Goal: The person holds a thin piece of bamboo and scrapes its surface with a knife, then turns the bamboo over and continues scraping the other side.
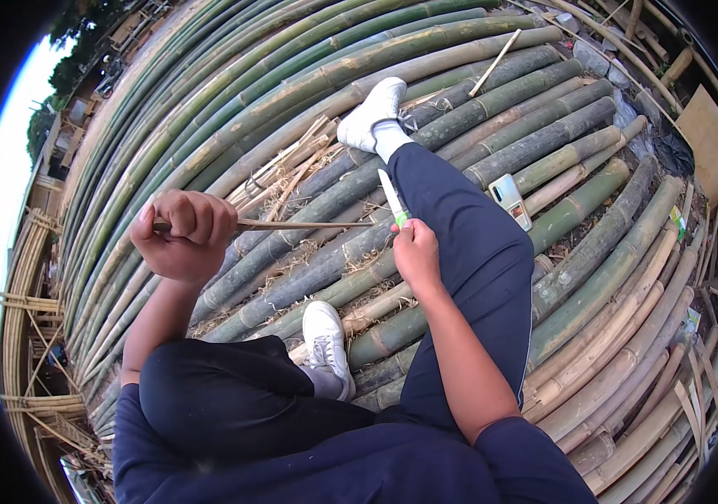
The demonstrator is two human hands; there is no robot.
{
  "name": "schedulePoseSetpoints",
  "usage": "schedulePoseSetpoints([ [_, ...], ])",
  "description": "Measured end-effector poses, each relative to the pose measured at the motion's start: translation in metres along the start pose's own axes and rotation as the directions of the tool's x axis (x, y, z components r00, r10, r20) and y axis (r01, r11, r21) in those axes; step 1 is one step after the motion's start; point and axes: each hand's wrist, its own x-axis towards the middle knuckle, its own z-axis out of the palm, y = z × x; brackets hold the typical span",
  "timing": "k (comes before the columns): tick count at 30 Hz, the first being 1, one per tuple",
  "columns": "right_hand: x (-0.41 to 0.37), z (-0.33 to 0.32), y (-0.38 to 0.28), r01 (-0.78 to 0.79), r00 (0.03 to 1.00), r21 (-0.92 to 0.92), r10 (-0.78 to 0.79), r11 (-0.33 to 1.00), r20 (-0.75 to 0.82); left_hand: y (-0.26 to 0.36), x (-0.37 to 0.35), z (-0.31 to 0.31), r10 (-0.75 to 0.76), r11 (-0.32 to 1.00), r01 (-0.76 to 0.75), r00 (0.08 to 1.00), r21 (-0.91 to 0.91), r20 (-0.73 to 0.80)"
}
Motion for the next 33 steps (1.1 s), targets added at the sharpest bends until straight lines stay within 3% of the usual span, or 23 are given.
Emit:
schedulePoseSetpoints([
  [6, -0.001, 0.021, 0.001, 0.009, 0.989, -0.022, -0.005, 1.000, 0.151, 0.007, -0.011, 0.003, -0.015, 1.000, 0.014, 0.988, -0.013, -0.156],
  [9, 0.002, 0.024, 0.002, 0.005, 0.983, -0.052, 0.004, 0.999, 0.183, 0.020, -0.017, 0.005, -0.064, 0.998, 0.060, 0.986, -0.027, -0.155],
  [11, 0.000, 0.026, 0.005, -0.012, 0.980, -0.043, 0.020, 0.999, 0.198, 0.020, -0.020, 0.006, 0.020, 0.998, -0.015, 0.997, 0.060, -0.075],
  [14, -0.002, 0.027, 0.005, 0.001, 0.979, -0.101, 0.020, 0.995, 0.201, 0.019, -0.024, 0.008, -0.011, 0.998, 0.018, 0.993, 0.057, -0.121],
  [16, -0.006, 0.031, 0.004, 0.184, 0.968, -0.229, -0.136, 0.956, 0.209, 0.014, -0.025, 0.010, -0.002, 0.999, 0.009, 0.990, 0.045, -0.143],
  [17, -0.011, 0.033, 0.003, 0.186, 0.968, -0.230, -0.137, 0.955, 0.211, 0.012, -0.025, 0.010, 0.010, 0.999, -0.004, 0.993, 0.048, -0.118],
  [19, -0.031, 0.041, -0.017, 0.454, 0.860, -0.245, -0.349, 0.857, 0.372, 0.008, -0.025, 0.011, 0.019, 1.000, -0.017, 0.995, 0.025, -0.094],
  [21, -0.062, 0.049, -0.060, 0.357, 0.846, -0.193, -0.229, 0.914, 0.481, 0.005, -0.026, 0.014, 0.037, 0.999, -0.032, 0.992, 0.042, -0.119],
  [24, -0.101, 0.067, -0.089, 0.424, 0.808, -0.055, -0.351, 0.904, 0.474, -0.001, -0.029, 0.023, 0.052, 0.998, -0.044, 0.981, 0.045, -0.188],
  [26, -0.112, 0.075, -0.093, 0.537, 0.783, -0.118, -0.441, 0.835, 0.438, -0.002, -0.029, 0.027, 0.049, 0.998, -0.037, 0.970, 0.052, -0.238],
  [31, -0.107, 0.082, -0.075, 0.598, 0.760, -0.174, -0.485, 0.783, 0.433, -0.003, -0.032, 0.029, 0.076, 0.997, -0.067, 0.966, 0.045, -0.248],
  [33, -0.089, 0.086, -0.044, 0.537, 0.831, -0.388, -0.392, 0.749, 0.394, -0.002, -0.033, 0.028, 0.046, 0.999, -0.035, 0.949, 0.041, -0.312],
])
